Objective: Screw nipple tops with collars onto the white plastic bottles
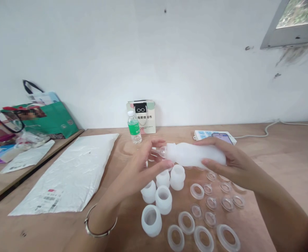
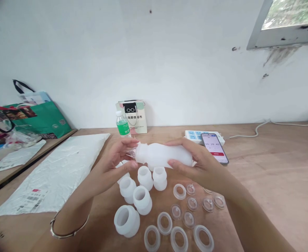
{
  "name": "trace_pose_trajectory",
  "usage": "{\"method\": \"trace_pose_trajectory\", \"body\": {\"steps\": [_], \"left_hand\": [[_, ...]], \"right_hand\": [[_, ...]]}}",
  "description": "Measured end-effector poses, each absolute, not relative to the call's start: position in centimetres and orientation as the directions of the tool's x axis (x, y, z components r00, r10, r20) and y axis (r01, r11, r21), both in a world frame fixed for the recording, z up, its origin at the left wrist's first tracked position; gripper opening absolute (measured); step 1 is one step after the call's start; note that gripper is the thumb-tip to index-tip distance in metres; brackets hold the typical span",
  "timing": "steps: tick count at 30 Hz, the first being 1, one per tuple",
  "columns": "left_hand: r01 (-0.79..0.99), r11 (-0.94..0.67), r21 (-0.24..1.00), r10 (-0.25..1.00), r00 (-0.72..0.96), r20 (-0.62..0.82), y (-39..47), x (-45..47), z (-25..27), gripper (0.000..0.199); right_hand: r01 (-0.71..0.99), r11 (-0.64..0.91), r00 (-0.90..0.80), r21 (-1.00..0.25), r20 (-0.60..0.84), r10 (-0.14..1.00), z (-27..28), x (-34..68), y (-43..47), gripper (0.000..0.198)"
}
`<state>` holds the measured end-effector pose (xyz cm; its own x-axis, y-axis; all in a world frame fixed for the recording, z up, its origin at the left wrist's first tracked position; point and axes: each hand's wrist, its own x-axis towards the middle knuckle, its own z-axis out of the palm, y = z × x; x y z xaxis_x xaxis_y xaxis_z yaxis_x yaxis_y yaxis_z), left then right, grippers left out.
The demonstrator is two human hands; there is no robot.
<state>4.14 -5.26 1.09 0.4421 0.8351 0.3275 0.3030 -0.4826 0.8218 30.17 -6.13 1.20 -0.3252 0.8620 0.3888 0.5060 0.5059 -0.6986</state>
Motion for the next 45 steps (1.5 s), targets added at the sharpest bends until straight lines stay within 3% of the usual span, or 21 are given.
{"method": "trace_pose_trajectory", "body": {"steps": [3, 7, 10, 16, 21, 24, 28, 31, 33, 34, 36, 38, 40, 42, 43, 45], "left_hand": [[0.313, -0.499, 0.808, 0.831, 0.437, 0.344, -4.7, 4.0, 0.8, 0.028], [0.257, -0.664, 0.702, 0.703, 0.536, 0.468, -4.2, 3.4, 0.5, 0.035], [0.255, -0.668, 0.699, 0.69, 0.565, 0.453, -4.0, 3.1, 0.9, 0.039], [0.213, -0.472, 0.856, 0.811, 0.485, 0.327, -4.0, 3.3, 1.8, 0.032], [0.049, -0.263, 0.963, 0.842, 0.499, 0.205, -4.1, 3.3, 2.2, 0.022], [-0.008, -0.138, 0.99, 0.815, 0.567, 0.118, -3.6, 3.0, 1.9, 0.024], [0.053, -0.003, 0.999, 0.758, 0.651, -0.033, -2.8, 2.8, 1.3, 0.04], [0.07, 0.015, 0.997, 0.748, 0.661, -0.058, -2.9, 2.8, 1.4, 0.047], [0.054, -0.028, 0.998, 0.779, 0.626, -0.012, -3.4, 3.0, 1.8, 0.042], [0.04, -0.088, 0.995, 0.798, 0.601, 0.046, -3.7, 3.0, 2.0, 0.037], [0.033, -0.263, 0.964, 0.816, 0.541, 0.204, -4.3, 3.1, 2.4, 0.026], [0.107, -0.455, 0.884, 0.804, 0.476, 0.356, -4.8, 3.1, 2.4, 0.024], [0.228, -0.575, 0.786, 0.785, 0.426, 0.451, -5.1, 2.9, 2.3, 0.032], [0.31, -0.621, 0.72, 0.771, 0.408, 0.489, -5.2, 2.8, 2.0, 0.038], [0.319, -0.614, 0.722, 0.778, 0.398, 0.486, -5.3, 2.9, 1.9, 0.038], [0.293, -0.55, 0.782, 0.819, 0.373, 0.436, -5.3, 3.1, 1.8, 0.032]], "right_hand": [[0.488, 0.502, -0.334, -0.714, 0.378, 0.863, 1.1, 29.8, -6.0, 0.029], [0.392, 0.467, -0.388, -0.792, 0.318, 0.865, 0.9, 29.9, -5.7, 0.023], [0.428, 0.509, -0.376, -0.747, 0.365, 0.852, 0.5, 29.9, -5.7, 0.023], [0.512, 0.71, -0.385, -0.483, 0.611, 0.692, -0.8, 28.6, -5.8, 0.042], [0.44, 0.862, -0.443, -0.25, 0.775, 0.451, -1.7, 28.2, -5.7, 0.05], [0.455, 0.888, -0.501, -0.065, 0.805, 0.316, -1.8, 28.3, -5.9, 0.051], [0.465, 0.871, -0.567, 0.159, 0.809, 0.155, -1.3, 28.4, -6.3, 0.034], [0.469, 0.845, -0.597, 0.257, 0.798, 0.088, -1.3, 28.2, -6.2, 0.032], [0.468, 0.863, -0.559, 0.191, 0.82, 0.121, -1.5, 27.9, -5.9, 0.036], [0.465, 0.88, -0.502, 0.097, 0.847, 0.173, -1.7, 27.8, -5.8, 0.04], [0.413, 0.885, -0.33, -0.212, 0.871, 0.363, -2.0, 27.3, -5.6, 0.043], [0.262, 0.747, -0.196, -0.612, 0.724, 0.662, -2.0, 26.9, -5.6, 0.035], [0.129, 0.448, -0.217, -0.885, 0.416, 0.883, -1.7, 26.6, -5.8, 0.032], [0.117, 0.223, -0.269, -0.968, 0.186, 0.945, -1.3, 26.5, -6.0, 0.033], [0.134, 0.209, -0.267, -0.969, 0.168, 0.949, -1.1, 26.6, -6.1, 0.032], [0.19, 0.32, -0.227, -0.928, 0.275, 0.934, -1.0, 26.9, -6.2, 0.029]]}}
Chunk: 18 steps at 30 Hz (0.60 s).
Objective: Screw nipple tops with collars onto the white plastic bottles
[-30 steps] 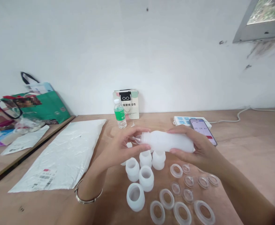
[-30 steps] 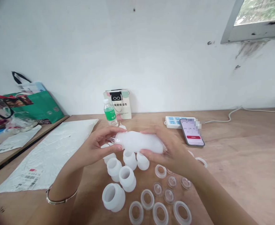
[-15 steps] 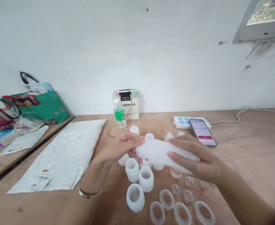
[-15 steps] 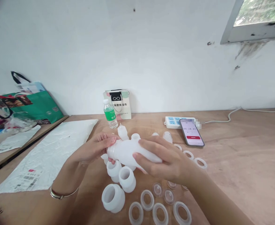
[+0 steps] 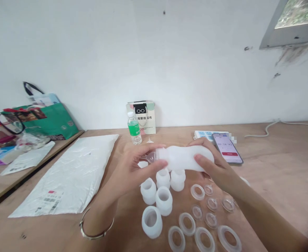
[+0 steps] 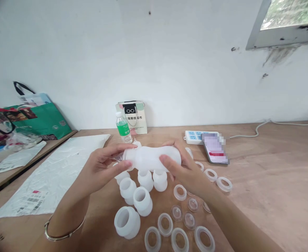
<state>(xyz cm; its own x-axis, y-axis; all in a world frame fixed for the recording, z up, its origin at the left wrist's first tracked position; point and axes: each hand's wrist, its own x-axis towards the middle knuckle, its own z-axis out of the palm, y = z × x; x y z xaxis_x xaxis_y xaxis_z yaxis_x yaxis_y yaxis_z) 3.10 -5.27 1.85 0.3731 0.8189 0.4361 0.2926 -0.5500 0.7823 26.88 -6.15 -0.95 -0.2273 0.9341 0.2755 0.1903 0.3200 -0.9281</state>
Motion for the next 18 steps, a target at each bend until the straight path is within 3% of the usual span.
{"method": "trace_pose_trajectory", "body": {"steps": [3, 6, 11, 15, 18], "left_hand": [[0.178, -0.406, 0.896, 0.871, 0.371, 0.321, -5.1, 3.6, 2.0, 0.029], [0.095, -0.242, 0.966, 0.863, 0.477, 0.169, -4.8, 3.7, 2.2, 0.039], [0.084, -0.079, 0.993, 0.818, 0.574, 0.016, -4.0, 3.0, 1.6, 0.054], [0.087, -0.041, 0.995, 0.805, 0.593, -0.018, -3.5, 2.5, 1.2, 0.054], [0.084, -0.059, 0.995, 0.805, 0.594, -0.003, -3.4, 2.5, 1.2, 0.053]], "right_hand": [[0.337, 0.576, -0.222, -0.744, 0.532, 0.817, -1.2, 27.5, -6.2, 0.029], [0.411, 0.753, -0.323, -0.514, 0.691, 0.647, -1.5, 28.0, -6.3, 0.042], [0.428, 0.858, -0.491, -0.283, 0.724, 0.484, -1.2, 28.4, -6.9, 0.059], [0.428, 0.893, -0.507, -0.143, 0.779, 0.368, -1.1, 28.3, -7.2, 0.044], [0.414, 0.902, -0.463, -0.123, 0.824, 0.326, -0.8, 27.4, -7.6, 0.033]]}}
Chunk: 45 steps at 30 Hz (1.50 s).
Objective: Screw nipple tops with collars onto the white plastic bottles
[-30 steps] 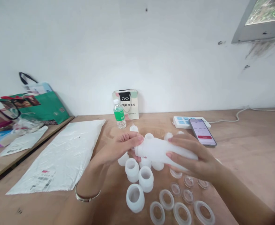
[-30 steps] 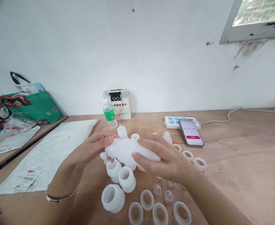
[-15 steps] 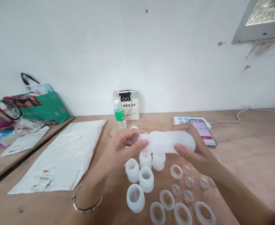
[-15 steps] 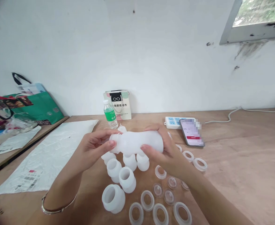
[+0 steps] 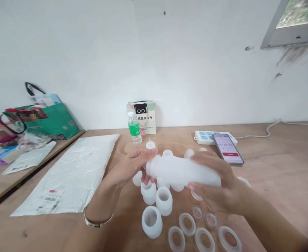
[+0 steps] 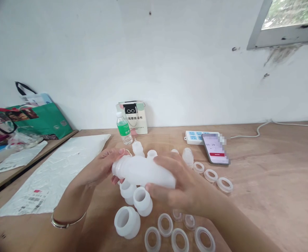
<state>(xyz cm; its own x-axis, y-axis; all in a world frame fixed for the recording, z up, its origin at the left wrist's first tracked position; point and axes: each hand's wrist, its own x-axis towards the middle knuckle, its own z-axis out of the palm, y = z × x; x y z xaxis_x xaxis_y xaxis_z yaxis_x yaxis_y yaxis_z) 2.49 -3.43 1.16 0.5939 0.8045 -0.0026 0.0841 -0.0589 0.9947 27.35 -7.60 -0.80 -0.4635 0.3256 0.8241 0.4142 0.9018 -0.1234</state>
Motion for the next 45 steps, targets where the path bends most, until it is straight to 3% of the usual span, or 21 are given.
{"method": "trace_pose_trajectory", "body": {"steps": [4, 7, 9, 14, 16, 18, 19, 21, 24, 26, 29, 31, 33, 36, 38, 40, 42, 45], "left_hand": [[0.07, -0.1, 0.993, 0.804, 0.593, 0.039, -3.7, 2.5, 1.6, 0.049], [0.044, -0.276, 0.96, 0.792, 0.576, 0.201, -4.2, 2.3, 2.2, 0.034], [0.053, -0.456, 0.888, 0.748, 0.564, 0.35, -4.5, 2.0, 2.5, 0.026], [0.181, -0.745, 0.642, 0.614, 0.564, 0.553, -4.9, 2.0, 2.2, 0.043], [0.247, -0.836, 0.49, 0.534, 0.567, 0.627, -5.1, 2.5, 1.8, 0.045], [0.317, -0.901, 0.297, 0.432, 0.591, 0.681, -5.3, 3.2, 1.6, 0.048], [0.34, -0.916, 0.213, 0.387, 0.609, 0.692, -5.4, 3.4, 1.5, 0.049], [0.369, -0.918, 0.144, 0.362, 0.634, 0.683, -5.5, 3.7, 1.7, 0.051], [0.351, -0.883, 0.311, 0.464, 0.562, 0.685, -5.4, 3.6, 1.9, 0.07], [0.265, -0.8, 0.538, 0.594, 0.472, 0.651, -5.2, 3.3, 2.0, 0.079], [0.077, -0.576, 0.814, 0.749, 0.449, 0.487, -4.9, 3.3, 1.9, 0.061], [-0.003, -0.454, 0.891, 0.794, 0.452, 0.406, -4.9, 3.5, 2.0, 0.049], [-0.04, -0.406, 0.913, 0.821, 0.423, 0.383, -5.0, 3.8, 2.1, 0.037], [-0.005, -0.452, 0.892, 0.838, 0.342, 0.426, -5.2, 4.0, 2.2, 0.028], [0.058, -0.513, 0.856, 0.833, 0.275, 0.481, -5.3, 3.9, 2.0, 0.027], [0.101, -0.551, 0.828, 0.823, 0.228, 0.52, -5.4, 3.8, 1.9, 0.026], [0.096, -0.547, 0.832, 0.824, 0.236, 0.515, -5.4, 3.8, 1.8, 0.026], [0.034, -0.503, 0.863, 0.832, 0.289, 0.474, -5.2, 4.0, 1.8, 0.033]], "right_hand": [[0.447, 0.894, -0.417, -0.015, 0.881, 0.223, -0.5, 26.4, -8.0, 0.027], [0.473, 0.881, -0.443, 0.005, 0.866, 0.233, -1.0, 26.7, -7.8, 0.033], [0.458, 0.882, -0.43, -0.112, 0.841, 0.33, -1.4, 27.1, -7.6, 0.039], [0.41, 0.722, -0.205, -0.557, 0.715, 0.668, -1.1, 27.1, -7.4, 0.043], [0.327, 0.518, -0.124, -0.79, 0.507, 0.853, -0.6, 26.9, -7.2, 0.037], [0.144, 0.241, -0.186, -0.96, 0.213, 0.959, -0.2, 26.7, -6.7, 0.031], [0.051, 0.128, -0.247, -0.99, 0.112, 0.963, -0.2, 26.6, -6.4, 0.031], [-0.06, 0.072, -0.294, -0.996, 0.086, 0.952, -0.2, 26.5, -6.1, 0.031], [0.093, 0.412, -0.05, -0.907, 0.409, 0.911, -0.5, 26.4, -6.1, 0.027], [0.333, 0.665, 0.036, -0.669, 0.714, 0.699, -0.9, 26.7, -6.3, 0.035], [0.506, 0.819, -0.132, -0.27, 0.914, 0.383, -1.6, 27.3, -6.4, 0.047], [0.526, 0.829, -0.191, -0.191, 0.923, 0.334, -2.2, 27.5, -6.3, 0.037], [0.523, 0.815, -0.162, -0.25, 0.91, 0.383, -2.6, 27.3, -6.4, 0.025], [0.474, 0.772, -0.096, -0.424, 0.847, 0.524, -2.7, 26.3, -6.7, 0.033], [0.312, 0.653, -0.067, -0.69, 0.67, 0.739, -2.4, 25.5, -7.0, 0.039], [0.055, 0.392, -0.141, -0.918, 0.381, 0.914, -2.0, 24.9, -7.2, 0.036], [-0.077, 0.224, -0.198, -0.972, 0.235, 0.952, -1.7, 24.6, -7.3, 0.037], [0.023, 0.37, -0.024, -0.929, 0.37, 0.929, -1.7, 24.6, -7.2, 0.042]]}}
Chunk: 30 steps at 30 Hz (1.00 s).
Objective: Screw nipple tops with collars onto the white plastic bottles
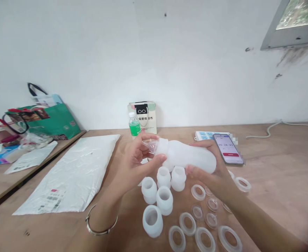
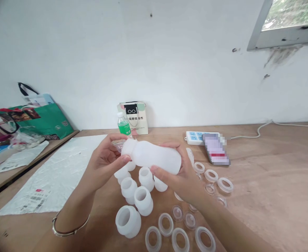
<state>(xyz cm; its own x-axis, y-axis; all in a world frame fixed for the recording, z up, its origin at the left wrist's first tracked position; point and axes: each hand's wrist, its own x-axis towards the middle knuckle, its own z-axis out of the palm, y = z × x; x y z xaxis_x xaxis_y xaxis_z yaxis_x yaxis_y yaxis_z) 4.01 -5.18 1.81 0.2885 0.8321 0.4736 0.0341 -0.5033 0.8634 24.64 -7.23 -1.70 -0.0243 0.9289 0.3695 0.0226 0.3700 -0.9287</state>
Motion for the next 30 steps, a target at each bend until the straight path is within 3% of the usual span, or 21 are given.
{"method": "trace_pose_trajectory", "body": {"steps": [4, 10, 13, 17, 21, 23, 26, 30], "left_hand": [[-0.056, -0.477, 0.877, 0.834, 0.287, 0.472, -5.0, 4.4, 1.7, 0.039], [-0.016, -0.548, 0.836, 0.821, 0.178, 0.542, -5.6, 4.7, 1.1, 0.032], [-0.044, -0.467, 0.883, 0.853, 0.242, 0.463, -5.3, 4.5, 1.3, 0.043], [-0.196, -0.349, 0.916, 0.838, 0.372, 0.399, -4.5, 3.9, 1.7, 0.066], [-0.27, -0.333, 0.904, 0.812, 0.406, 0.42, -4.0, 3.7, 1.7, 0.075], [-0.275, -0.351, 0.895, 0.809, 0.393, 0.438, -3.9, 3.7, 1.6, 0.073], [-0.284, -0.412, 0.866, 0.79, 0.362, 0.495, -3.9, 3.9, 1.4, 0.065], [-0.28, -0.507, 0.815, 0.752, 0.319, 0.577, -3.8, 4.2, 1.1, 0.062]], "right_hand": [[0.232, 0.546, 0.049, -0.805, 0.57, 0.82, -2.1, 25.0, -7.1, 0.046], [0.03, 0.383, -0.11, -0.923, 0.378, 0.919, -2.2, 25.1, -6.9, 0.041], [0.099, 0.446, -0.063, -0.89, 0.442, 0.895, -2.4, 24.9, -6.5, 0.042], [0.329, 0.671, -0.029, -0.665, 0.703, 0.711, -2.9, 25.1, -5.8, 0.047], [0.391, 0.806, -0.127, -0.444, 0.841, 0.526, -2.9, 25.5, -5.5, 0.052], [0.405, 0.786, -0.137, -0.467, 0.819, 0.557, -2.7, 25.7, -5.6, 0.051], [0.389, 0.685, -0.13, -0.616, 0.699, 0.703, -2.2, 25.9, -5.9, 0.042], [0.213, 0.548, -0.152, -0.809, 0.527, 0.836, -1.4, 25.8, -6.3, 0.034]]}}
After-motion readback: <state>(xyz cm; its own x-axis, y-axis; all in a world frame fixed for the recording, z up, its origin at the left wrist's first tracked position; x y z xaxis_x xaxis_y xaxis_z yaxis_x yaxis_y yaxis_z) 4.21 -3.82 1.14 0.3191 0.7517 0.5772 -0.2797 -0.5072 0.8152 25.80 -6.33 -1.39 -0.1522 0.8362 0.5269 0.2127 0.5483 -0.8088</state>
